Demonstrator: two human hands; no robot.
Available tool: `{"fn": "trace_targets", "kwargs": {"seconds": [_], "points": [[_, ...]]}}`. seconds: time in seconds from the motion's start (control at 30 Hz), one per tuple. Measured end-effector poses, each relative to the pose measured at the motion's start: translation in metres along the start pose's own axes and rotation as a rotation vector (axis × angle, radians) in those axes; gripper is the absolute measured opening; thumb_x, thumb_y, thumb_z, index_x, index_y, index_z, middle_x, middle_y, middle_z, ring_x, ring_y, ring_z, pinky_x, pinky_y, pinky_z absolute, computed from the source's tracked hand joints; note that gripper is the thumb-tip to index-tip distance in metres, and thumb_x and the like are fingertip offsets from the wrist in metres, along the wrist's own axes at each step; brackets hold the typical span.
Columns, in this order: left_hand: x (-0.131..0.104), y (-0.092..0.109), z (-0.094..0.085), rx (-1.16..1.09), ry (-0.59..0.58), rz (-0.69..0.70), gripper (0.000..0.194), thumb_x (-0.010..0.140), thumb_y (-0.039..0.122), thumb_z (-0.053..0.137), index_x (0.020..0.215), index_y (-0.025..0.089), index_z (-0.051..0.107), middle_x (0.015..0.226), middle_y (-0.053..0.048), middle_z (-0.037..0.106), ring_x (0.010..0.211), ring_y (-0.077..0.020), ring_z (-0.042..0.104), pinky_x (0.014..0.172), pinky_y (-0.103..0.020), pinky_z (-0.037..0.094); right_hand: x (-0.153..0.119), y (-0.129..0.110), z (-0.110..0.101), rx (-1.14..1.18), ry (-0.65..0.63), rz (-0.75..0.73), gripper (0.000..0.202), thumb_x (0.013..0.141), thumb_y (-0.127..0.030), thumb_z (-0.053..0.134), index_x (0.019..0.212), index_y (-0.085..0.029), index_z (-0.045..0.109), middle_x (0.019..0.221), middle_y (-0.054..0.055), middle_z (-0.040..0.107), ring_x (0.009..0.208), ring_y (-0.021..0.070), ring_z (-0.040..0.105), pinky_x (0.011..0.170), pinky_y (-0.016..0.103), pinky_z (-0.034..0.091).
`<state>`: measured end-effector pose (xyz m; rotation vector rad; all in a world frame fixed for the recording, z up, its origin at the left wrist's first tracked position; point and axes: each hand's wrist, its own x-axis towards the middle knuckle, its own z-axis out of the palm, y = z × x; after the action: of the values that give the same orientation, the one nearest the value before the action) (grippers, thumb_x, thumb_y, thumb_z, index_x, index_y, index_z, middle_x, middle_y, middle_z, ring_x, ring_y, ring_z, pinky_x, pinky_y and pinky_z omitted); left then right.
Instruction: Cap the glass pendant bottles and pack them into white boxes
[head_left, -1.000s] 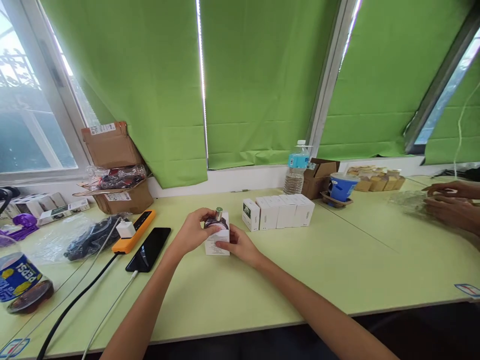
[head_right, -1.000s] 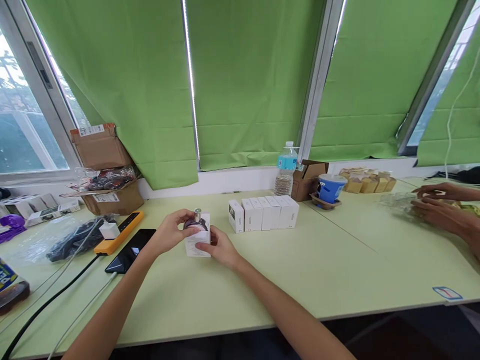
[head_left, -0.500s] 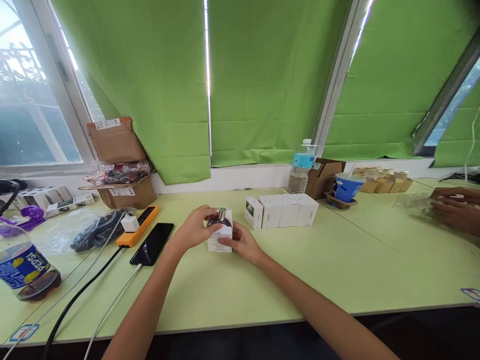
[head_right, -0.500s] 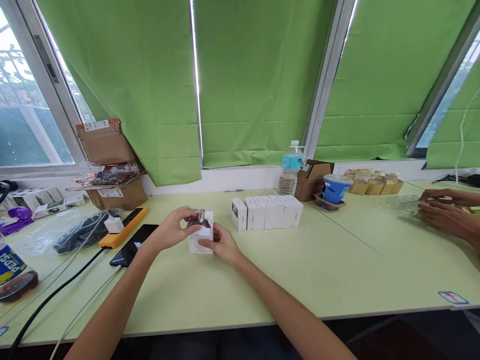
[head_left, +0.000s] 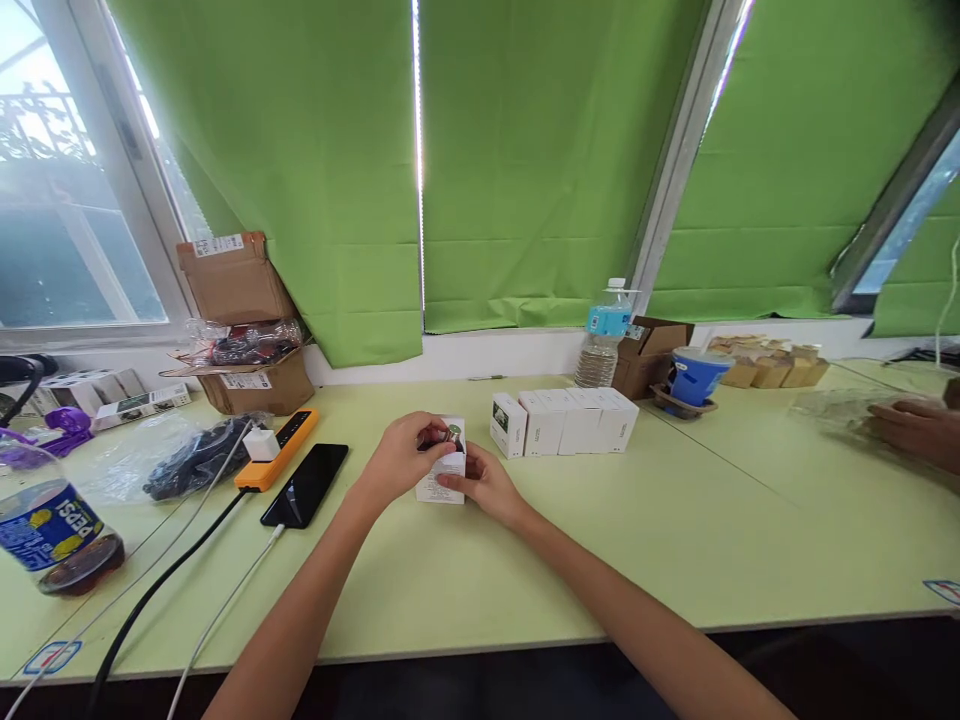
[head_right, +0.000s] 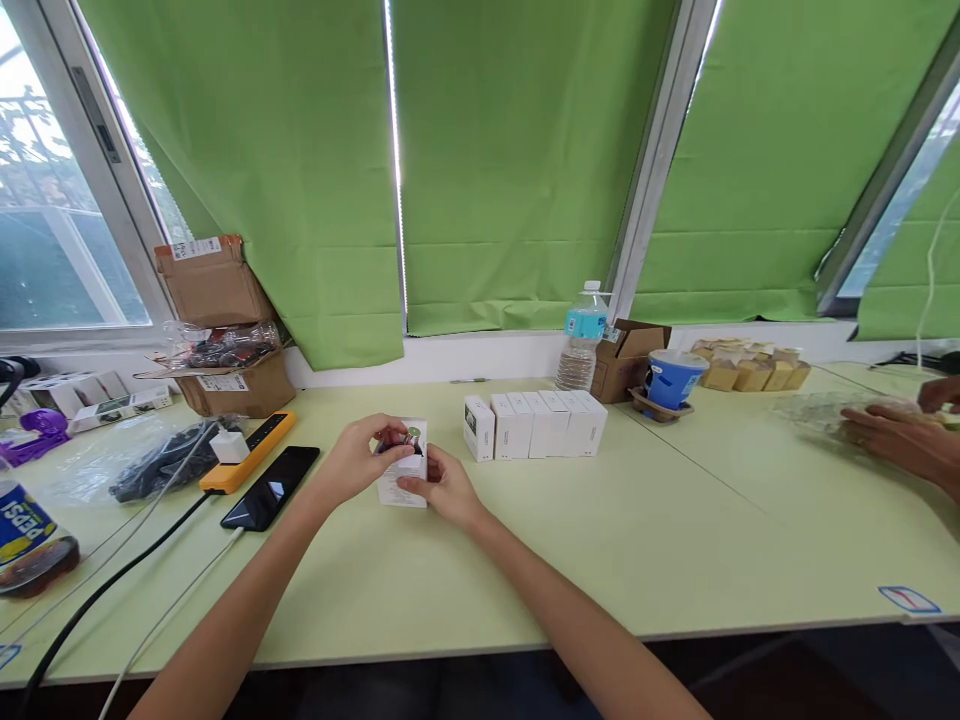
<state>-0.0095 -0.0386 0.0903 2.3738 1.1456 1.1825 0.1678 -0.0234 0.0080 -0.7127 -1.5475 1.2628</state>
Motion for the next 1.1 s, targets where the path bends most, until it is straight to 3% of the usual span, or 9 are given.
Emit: {"fn": "trace_targets", "kwargs": {"seconds": [0.2,0.4,0.67,0.87,1.1], "points": [[-0.001,0.007,0.0,0.137,0.028,0.038,0.028,0.087,0.043,0.058,0.107,0.024,0.064,0.083,-0.001,0.065,0.076,-0.0167,0.059,0.075,-0.029,0.045,0.0,0.0,0.001,-0.012,0.006,-0.003,0.057,0.064,-0.042,0.083,0.113,-0.022,0.062,0.104,0.006,0.071,0.095,0.0256,0.067,0.083,0.042,0.054],[-0.002,0.007,0.005,0.249,0.06,0.055,0.033,0.089,0.049,0.055,0.109,0.024,0.061,0.082,-0.002,0.067,0.076,-0.0199,0.06,0.083,-0.035,0.041,-0.001,0.0,0.001,-0.021,-0.004,-0.022,0.057,0.067,-0.039,0.082,0.118,-0.023,0.061,0.116,0.007,0.068,0.099,0.0258,0.066,0.085,0.042,0.054],[-0.004,0.004,0.005,0.301,0.046,0.079,0.035,0.09,0.05,0.053,0.111,0.023,0.059,0.084,-0.004,0.067,0.083,-0.0223,0.061,0.086,-0.037,0.04,-0.001,0.0,0.001,-0.035,0.0,-0.034,0.047,0.07,-0.038,0.081,0.11,-0.023,0.062,0.106,0.005,0.069,0.096,0.0242,0.065,0.082,0.039,0.053],[-0.005,0.003,0.01,0.348,0.018,0.131,0.035,0.09,0.05,0.053,0.111,0.022,0.059,0.091,-0.006,0.07,0.096,-0.0256,0.062,0.089,-0.04,0.039,0.0,0.001,0.0,-0.091,0.046,-0.065,0.037,0.067,-0.041,0.082,0.091,-0.021,0.062,0.091,0.002,0.068,0.082,0.02,0.062,0.071,0.033,0.051],[-0.007,0.004,0.007,0.363,0.033,0.229,0.028,0.092,0.047,0.052,0.105,0.024,0.063,0.094,-0.004,0.067,0.096,-0.022,0.057,0.088,-0.039,0.039,-0.002,-0.002,0.001,-0.084,0.034,-0.064,0.041,0.068,-0.042,0.081,0.097,-0.021,0.061,0.09,0.002,0.066,0.081,0.0191,0.061,0.068,0.03,0.048]]}}
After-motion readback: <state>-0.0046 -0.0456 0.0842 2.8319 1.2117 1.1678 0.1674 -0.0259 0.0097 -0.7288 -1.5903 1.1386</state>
